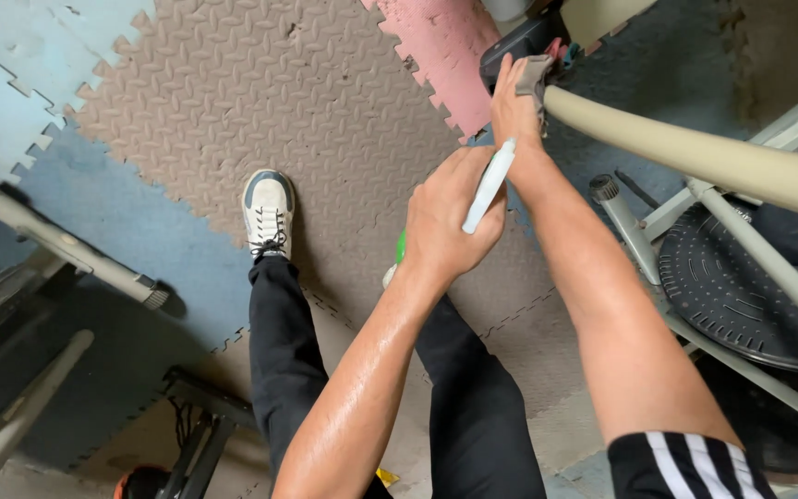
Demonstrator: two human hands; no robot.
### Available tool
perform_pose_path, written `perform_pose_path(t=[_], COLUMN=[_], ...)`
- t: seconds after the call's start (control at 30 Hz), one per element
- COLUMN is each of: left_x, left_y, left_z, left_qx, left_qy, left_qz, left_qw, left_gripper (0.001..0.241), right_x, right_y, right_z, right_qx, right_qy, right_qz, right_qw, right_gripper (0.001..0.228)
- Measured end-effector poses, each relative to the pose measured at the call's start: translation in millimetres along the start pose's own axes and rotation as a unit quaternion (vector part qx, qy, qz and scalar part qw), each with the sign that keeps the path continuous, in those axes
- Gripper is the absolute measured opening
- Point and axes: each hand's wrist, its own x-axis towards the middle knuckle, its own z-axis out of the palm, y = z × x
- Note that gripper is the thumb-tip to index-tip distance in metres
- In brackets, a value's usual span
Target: Wiping down an elliptical machine with a spray cleaner and a cloth.
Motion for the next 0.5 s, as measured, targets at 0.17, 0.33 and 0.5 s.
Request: perform_pose_path(t=[0.17, 0.33, 0.5], left_x=[-4.9, -6.4, -2.2], left_y=[24.9, 48.1, 58.7], left_z=[-3.3, -7.9, -9.8], left_qx=[0.005, -0.009, -0.022], left_qy=[0.008, 0.003, -0.026], left_qz=[0.007, 0.022, 0.009], left_qw=[1.0, 1.0, 0.999], left_gripper=[0.029, 0.028, 0.029], right_x=[-68.5, -177.3, -180.5], right_y=[97.6, 242.2, 259.9], right_z=[-64.3, -141.6, -158.6], right_qx=[0.024, 0.025, 0.128], right_qy=[0.013, 0.039, -0.013], right_qz=[0.004, -0.016, 0.05], right_qw=[1.0, 0.999, 0.99], right_gripper=[0.044, 0.025, 0.017])
